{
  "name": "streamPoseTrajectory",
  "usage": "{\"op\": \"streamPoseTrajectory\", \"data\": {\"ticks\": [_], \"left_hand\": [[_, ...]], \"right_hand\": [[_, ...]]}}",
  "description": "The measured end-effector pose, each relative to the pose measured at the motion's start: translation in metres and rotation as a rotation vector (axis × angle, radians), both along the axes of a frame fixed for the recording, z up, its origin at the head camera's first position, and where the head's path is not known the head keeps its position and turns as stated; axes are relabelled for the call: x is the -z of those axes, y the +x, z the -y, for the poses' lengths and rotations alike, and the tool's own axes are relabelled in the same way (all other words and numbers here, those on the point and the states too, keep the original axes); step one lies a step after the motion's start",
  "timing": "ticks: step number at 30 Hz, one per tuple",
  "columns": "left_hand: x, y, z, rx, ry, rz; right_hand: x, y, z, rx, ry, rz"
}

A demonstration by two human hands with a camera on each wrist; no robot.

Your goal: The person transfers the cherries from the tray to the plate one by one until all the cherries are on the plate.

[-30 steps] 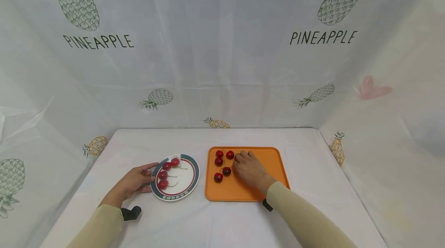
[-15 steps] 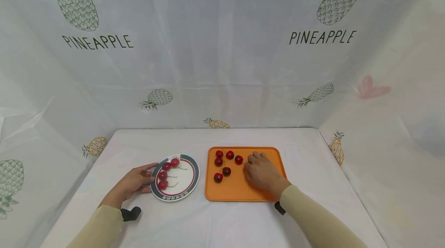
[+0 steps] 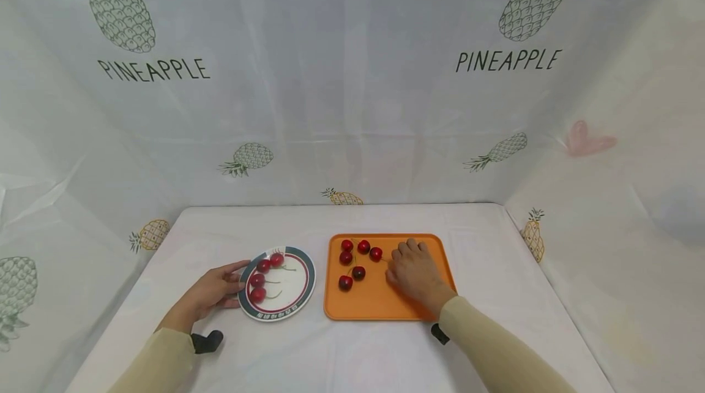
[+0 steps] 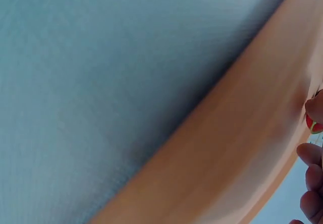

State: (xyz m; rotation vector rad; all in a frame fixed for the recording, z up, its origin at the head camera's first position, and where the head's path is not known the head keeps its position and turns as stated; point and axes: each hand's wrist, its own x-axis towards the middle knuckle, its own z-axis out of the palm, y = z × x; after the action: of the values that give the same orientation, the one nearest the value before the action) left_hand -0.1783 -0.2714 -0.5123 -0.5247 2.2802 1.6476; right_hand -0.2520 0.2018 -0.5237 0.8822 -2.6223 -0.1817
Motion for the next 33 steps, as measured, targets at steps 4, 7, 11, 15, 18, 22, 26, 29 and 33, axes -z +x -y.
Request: {"op": "streamPoseTrajectory", "data": {"ticks": [4,7,11,15,18,22,26,29,33], "left_hand": [[0.0,0.001,0.0,0.0,-0.005,-0.004],[0.001,0.001,0.001,0.001,-0.01,-0.006],[0.002,0.001,0.001,0.002,-0.009,-0.006],[0.002,0.002,0.001,0.005,-0.009,-0.004],[0.002,0.002,0.0,0.004,-0.013,-0.003],[0.002,0.002,0.001,0.004,-0.019,-0.008],[0.002,0.002,0.001,0.007,-0.026,-0.01],[0.0,0.002,0.0,0.002,-0.024,-0.007],[-0.001,0.003,0.0,-0.002,-0.016,-0.005]], "right_hand": [[0.0,-0.002,0.002,0.001,0.019,-0.023],[-0.001,-0.004,0.005,0.001,0.032,-0.028],[-0.002,-0.005,0.007,0.009,0.065,-0.018],[-0.002,-0.006,0.007,0.034,0.094,0.007],[-0.002,-0.007,0.007,0.052,0.1,0.012],[-0.002,-0.009,0.006,0.067,0.111,0.01],[-0.002,-0.011,0.003,0.056,0.112,-0.011],[-0.002,-0.012,0.002,0.038,0.113,-0.031],[-0.007,-0.012,0.002,0.031,0.132,-0.052]]}}
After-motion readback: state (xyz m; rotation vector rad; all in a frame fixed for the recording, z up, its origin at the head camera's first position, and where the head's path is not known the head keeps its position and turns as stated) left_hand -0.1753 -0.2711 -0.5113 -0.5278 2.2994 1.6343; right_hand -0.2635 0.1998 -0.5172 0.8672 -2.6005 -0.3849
